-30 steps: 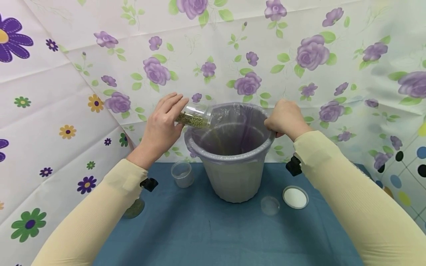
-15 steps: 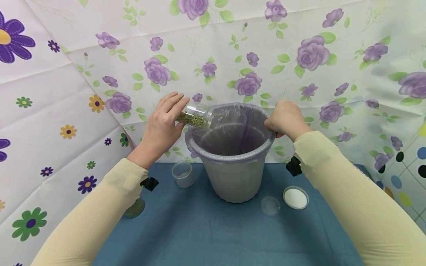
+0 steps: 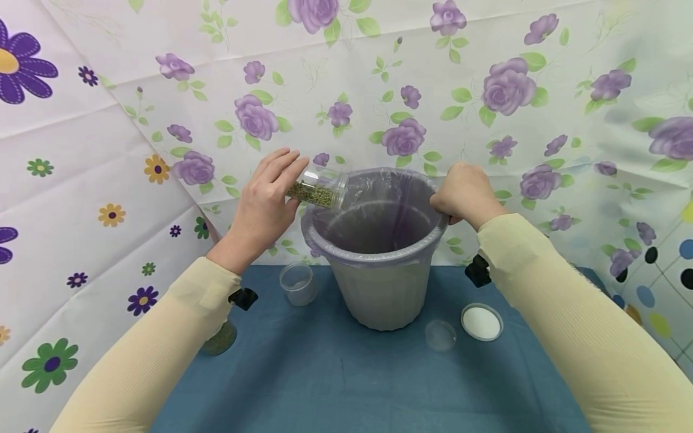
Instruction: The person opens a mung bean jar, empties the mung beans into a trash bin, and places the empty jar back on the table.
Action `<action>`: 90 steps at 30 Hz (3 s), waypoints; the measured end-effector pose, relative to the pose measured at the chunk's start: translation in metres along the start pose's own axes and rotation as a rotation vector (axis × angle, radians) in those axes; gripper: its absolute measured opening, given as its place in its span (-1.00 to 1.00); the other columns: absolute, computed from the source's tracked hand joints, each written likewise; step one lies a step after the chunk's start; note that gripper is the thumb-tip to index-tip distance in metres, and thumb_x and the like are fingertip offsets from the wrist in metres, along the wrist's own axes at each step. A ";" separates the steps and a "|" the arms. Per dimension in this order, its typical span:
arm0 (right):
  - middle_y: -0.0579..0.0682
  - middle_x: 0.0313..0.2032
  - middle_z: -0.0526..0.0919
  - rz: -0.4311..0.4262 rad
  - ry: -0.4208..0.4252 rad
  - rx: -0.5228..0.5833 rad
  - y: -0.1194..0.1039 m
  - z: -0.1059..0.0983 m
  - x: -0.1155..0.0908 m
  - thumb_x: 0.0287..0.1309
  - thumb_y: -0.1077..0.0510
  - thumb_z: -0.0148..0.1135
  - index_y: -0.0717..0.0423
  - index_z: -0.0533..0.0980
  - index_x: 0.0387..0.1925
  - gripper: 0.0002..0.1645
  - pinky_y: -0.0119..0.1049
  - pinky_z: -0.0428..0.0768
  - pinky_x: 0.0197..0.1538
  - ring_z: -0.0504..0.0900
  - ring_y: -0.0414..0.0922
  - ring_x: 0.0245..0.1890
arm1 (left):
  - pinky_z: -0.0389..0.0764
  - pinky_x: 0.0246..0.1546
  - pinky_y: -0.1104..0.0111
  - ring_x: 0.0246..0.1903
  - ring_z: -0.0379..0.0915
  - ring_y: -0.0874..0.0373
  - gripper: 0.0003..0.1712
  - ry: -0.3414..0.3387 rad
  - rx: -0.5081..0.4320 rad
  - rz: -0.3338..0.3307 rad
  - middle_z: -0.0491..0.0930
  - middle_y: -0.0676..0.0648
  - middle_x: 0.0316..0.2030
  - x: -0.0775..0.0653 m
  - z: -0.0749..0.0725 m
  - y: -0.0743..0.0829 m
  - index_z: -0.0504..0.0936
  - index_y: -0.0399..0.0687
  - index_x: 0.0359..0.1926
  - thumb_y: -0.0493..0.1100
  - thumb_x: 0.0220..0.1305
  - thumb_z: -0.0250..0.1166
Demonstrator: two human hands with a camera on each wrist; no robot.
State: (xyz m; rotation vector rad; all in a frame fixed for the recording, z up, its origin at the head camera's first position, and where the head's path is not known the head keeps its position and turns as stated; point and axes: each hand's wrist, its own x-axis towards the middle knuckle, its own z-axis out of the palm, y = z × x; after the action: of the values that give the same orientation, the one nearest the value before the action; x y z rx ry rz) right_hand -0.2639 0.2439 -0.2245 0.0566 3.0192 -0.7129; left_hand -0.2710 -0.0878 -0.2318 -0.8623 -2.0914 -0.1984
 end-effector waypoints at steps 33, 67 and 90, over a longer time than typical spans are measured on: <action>0.04 -0.79 0.59 -0.008 0.010 -0.003 0.000 0.001 0.000 -0.23 0.24 0.10 0.21 0.53 -0.71 -0.86 -0.25 0.54 -0.62 0.60 -0.08 -0.75 | 0.43 0.23 0.25 0.30 0.23 -0.02 -0.41 0.003 0.022 0.016 0.44 -0.20 0.19 -0.002 0.003 -0.003 0.46 -0.12 0.21 -0.49 0.13 0.15; 0.04 -0.78 0.59 -0.009 0.006 -0.020 0.000 0.001 0.001 -0.22 0.22 0.11 0.23 0.55 -0.67 -0.85 -0.26 0.53 -0.62 0.60 -0.08 -0.75 | 0.37 0.28 0.25 0.30 0.23 -0.03 -0.39 0.007 0.013 0.027 0.45 -0.20 0.18 -0.002 0.003 -0.003 0.46 -0.13 0.22 -0.51 0.10 0.18; 0.04 -0.78 0.57 -0.002 0.007 -0.021 -0.001 0.002 0.001 -0.22 0.23 0.10 0.21 0.52 -0.68 -0.86 -0.26 0.52 -0.64 0.57 -0.08 -0.76 | 0.40 0.25 0.27 0.30 0.24 -0.03 -0.43 0.017 0.041 0.053 0.46 -0.20 0.18 -0.002 0.003 -0.004 0.46 -0.14 0.21 -0.51 0.16 0.10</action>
State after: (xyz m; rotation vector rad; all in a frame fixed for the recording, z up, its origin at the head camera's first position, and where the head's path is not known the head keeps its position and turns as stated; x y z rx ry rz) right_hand -0.2647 0.2427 -0.2256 0.0554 3.0336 -0.6821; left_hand -0.2748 -0.0904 -0.2343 -0.8877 -2.0473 -0.1336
